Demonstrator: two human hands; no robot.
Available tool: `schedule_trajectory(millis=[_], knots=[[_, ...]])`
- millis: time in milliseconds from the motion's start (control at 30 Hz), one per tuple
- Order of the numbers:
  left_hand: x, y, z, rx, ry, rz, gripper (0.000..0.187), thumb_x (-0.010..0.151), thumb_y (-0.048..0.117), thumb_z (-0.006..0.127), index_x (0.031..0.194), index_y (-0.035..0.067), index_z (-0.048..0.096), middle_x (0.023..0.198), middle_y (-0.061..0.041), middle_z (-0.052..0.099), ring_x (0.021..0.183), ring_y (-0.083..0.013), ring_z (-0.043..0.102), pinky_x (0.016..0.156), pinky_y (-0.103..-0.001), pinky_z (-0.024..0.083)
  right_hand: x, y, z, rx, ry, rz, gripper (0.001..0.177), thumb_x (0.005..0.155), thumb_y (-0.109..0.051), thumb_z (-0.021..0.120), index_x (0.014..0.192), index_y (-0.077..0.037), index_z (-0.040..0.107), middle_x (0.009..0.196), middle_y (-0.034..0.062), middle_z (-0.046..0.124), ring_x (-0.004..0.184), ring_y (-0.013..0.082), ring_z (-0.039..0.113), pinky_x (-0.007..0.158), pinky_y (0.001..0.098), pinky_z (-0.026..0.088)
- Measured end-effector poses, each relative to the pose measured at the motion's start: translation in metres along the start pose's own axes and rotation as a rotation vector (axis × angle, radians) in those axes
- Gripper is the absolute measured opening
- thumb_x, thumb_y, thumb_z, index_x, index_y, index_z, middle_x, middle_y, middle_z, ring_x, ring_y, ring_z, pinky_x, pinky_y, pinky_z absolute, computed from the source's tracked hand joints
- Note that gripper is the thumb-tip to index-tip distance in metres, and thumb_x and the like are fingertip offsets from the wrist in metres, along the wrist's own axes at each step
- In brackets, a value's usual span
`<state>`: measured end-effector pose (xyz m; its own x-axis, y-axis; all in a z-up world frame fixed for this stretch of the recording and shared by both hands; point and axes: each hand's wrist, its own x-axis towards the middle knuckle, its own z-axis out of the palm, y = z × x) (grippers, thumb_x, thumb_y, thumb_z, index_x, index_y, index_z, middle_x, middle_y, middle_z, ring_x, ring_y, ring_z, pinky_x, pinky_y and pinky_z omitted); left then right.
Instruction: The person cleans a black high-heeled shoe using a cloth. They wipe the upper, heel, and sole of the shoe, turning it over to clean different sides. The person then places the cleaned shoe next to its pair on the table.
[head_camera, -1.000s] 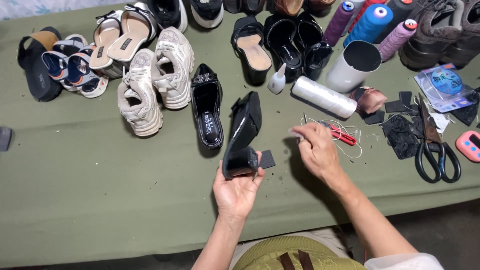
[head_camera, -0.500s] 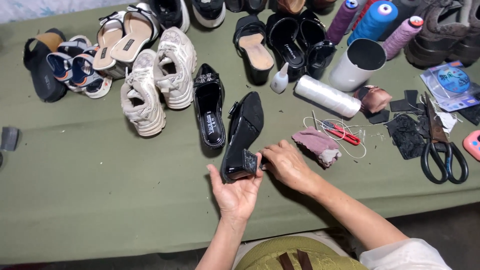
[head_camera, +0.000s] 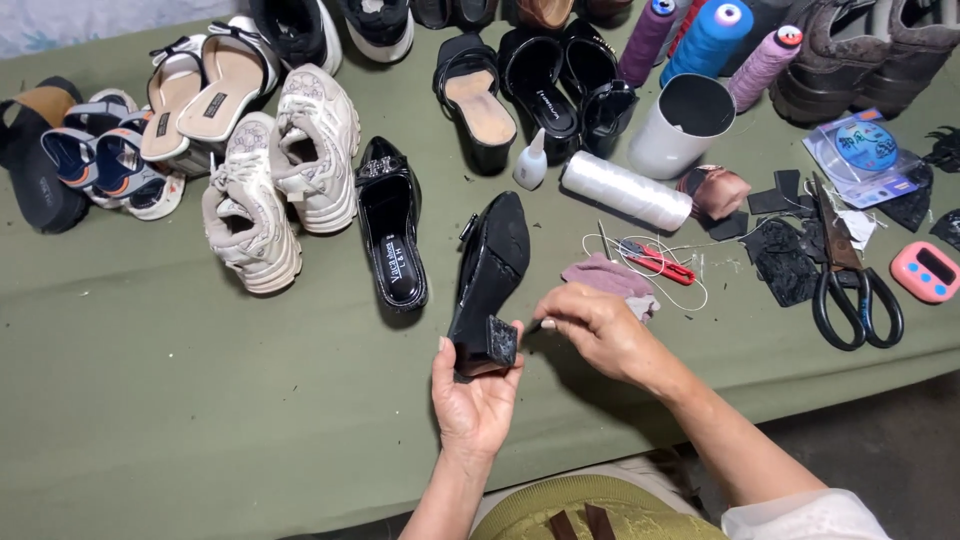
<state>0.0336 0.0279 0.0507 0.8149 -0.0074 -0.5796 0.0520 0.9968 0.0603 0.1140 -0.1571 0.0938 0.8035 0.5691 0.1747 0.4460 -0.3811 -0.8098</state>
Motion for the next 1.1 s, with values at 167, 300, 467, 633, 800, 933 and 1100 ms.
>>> schedule_trajectory(millis=[167, 300, 467, 633, 800, 933, 1100], knots=[[-0.001, -0.001, 0.004, 0.036, 0.014, 0.002, 0.063, 0.088, 0.042, 0.065, 0.137, 0.003, 0.059, 0.128, -0.024, 0.067, 0.118, -0.0415, 0.064, 0.087, -0.045, 0.053, 0.000, -0.034, -0.009, -0.013, -0.080, -0.134, 0.023, 0.098, 0.001, 0.055, 0.112, -0.012, 0.069, 0.112, 0.0067, 0.066, 0.098, 0.0209, 0.066, 0.083, 0.0313, 0.053], [-0.007, 0.001, 0.013, 0.056, 0.099, -0.029, 0.056, 0.089, 0.045, 0.062, 0.131, 0.008, 0.062, 0.124, -0.016, 0.069, 0.108, -0.0305, 0.064, 0.090, -0.048, 0.050, 0.008, -0.039, -0.001, -0.090, -0.128, -0.252, 0.024, 0.100, 0.002, 0.050, 0.113, -0.009, 0.067, 0.117, 0.0101, 0.063, 0.099, 0.0265, 0.056, 0.084, 0.0363, 0.048], [-0.011, 0.002, 0.016, 0.069, 0.019, -0.052, 0.062, 0.086, 0.046, 0.063, 0.135, 0.008, 0.061, 0.125, -0.014, 0.067, 0.103, -0.0279, 0.062, 0.088, -0.047, 0.050, 0.010, -0.038, 0.013, -0.051, -0.053, -0.301, 0.025, 0.094, 0.000, 0.065, 0.118, -0.007, 0.066, 0.128, 0.0149, 0.063, 0.113, 0.0295, 0.061, 0.094, 0.0378, 0.053], [-0.010, 0.002, 0.015, 0.012, 0.031, -0.073, 0.064, 0.084, 0.044, 0.067, 0.136, 0.006, 0.060, 0.126, -0.017, 0.067, 0.110, -0.0330, 0.063, 0.088, -0.045, 0.052, 0.004, -0.019, 0.034, -0.001, 0.107, -0.247, 0.028, 0.097, -0.009, 0.069, 0.124, -0.008, 0.063, 0.132, 0.0176, 0.062, 0.096, 0.0198, 0.068, 0.083, 0.0272, 0.059], [-0.004, 0.000, 0.007, -0.018, 0.023, -0.044, 0.056, 0.086, 0.041, 0.068, 0.130, 0.007, 0.063, 0.121, -0.015, 0.070, 0.106, -0.0285, 0.065, 0.086, -0.044, 0.054, 0.000, -0.010, 0.045, -0.005, 0.255, -0.336, 0.021, 0.094, -0.008, 0.072, 0.113, -0.001, 0.066, 0.116, 0.0190, 0.071, 0.109, 0.0341, 0.070, 0.099, 0.0437, 0.056], [-0.002, 0.001, 0.006, 0.035, 0.085, -0.034, 0.054, 0.086, 0.042, 0.068, 0.127, 0.007, 0.066, 0.116, -0.015, 0.071, 0.098, -0.0271, 0.064, 0.070, -0.038, 0.051, -0.009, -0.009, 0.053, 0.027, 0.230, -0.282, 0.035, 0.089, -0.014, 0.079, 0.120, -0.004, 0.065, 0.125, 0.0203, 0.069, 0.113, 0.0329, 0.070, 0.103, 0.0407, 0.055], [-0.002, 0.001, 0.003, 0.070, 0.012, -0.066, 0.057, 0.086, 0.041, 0.066, 0.130, 0.006, 0.062, 0.119, -0.018, 0.068, 0.096, -0.0292, 0.061, 0.076, -0.042, 0.050, -0.011, -0.008, 0.057, 0.083, 0.253, -0.181, 0.030, 0.089, -0.011, 0.078, 0.116, -0.004, 0.066, 0.127, 0.0190, 0.070, 0.118, 0.0318, 0.068, 0.105, 0.0405, 0.055]])
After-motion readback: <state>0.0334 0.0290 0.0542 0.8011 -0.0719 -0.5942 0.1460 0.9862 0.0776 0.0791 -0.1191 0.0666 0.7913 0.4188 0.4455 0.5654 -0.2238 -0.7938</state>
